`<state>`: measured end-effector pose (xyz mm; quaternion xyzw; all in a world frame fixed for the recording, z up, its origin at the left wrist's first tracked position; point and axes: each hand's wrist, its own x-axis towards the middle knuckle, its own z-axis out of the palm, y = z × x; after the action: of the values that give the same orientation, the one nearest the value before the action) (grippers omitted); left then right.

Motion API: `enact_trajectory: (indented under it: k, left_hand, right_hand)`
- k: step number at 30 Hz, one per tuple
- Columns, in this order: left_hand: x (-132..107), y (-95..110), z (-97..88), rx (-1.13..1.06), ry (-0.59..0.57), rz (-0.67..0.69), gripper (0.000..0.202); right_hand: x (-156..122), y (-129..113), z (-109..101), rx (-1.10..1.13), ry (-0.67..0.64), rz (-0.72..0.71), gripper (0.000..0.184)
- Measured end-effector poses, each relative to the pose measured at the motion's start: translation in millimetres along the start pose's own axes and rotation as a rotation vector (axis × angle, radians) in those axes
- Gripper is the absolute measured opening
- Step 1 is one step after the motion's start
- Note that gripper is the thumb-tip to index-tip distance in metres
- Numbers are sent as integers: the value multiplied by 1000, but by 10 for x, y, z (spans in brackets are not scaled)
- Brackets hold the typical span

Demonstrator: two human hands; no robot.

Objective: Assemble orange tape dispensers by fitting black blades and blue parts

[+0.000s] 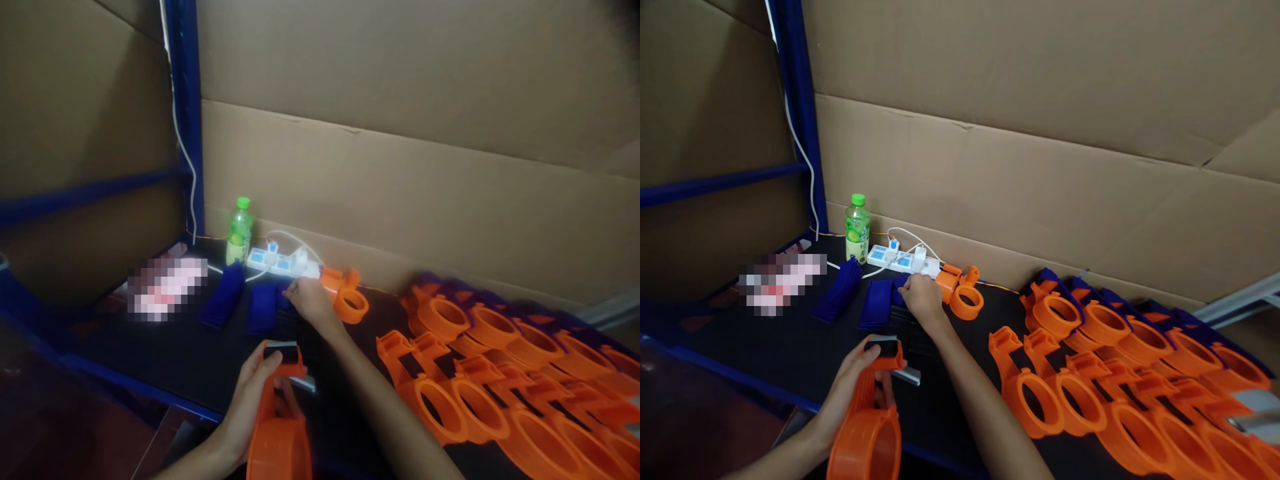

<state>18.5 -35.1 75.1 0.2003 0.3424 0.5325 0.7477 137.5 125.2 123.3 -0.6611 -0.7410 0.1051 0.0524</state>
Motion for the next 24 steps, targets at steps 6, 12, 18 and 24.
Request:
enact_trajectory:
  k: [6,12,18,24]
  left_hand:
    - [29,1,-38,0,-13,-4,38]
    - [36,-13,-43,-56,49,50,41]
    - [64,47,-26,-40,63,35,39]
    - [139,310,63,21,109,65,37]
  right_hand:
    - [31,13,39,57,23,-13,25]
    - [-45,8,-35,144,142,-19,11]
    - [-404,85,-293,273,237,-81,18]
    - [-908,158,-404,949,-54,-100,29]
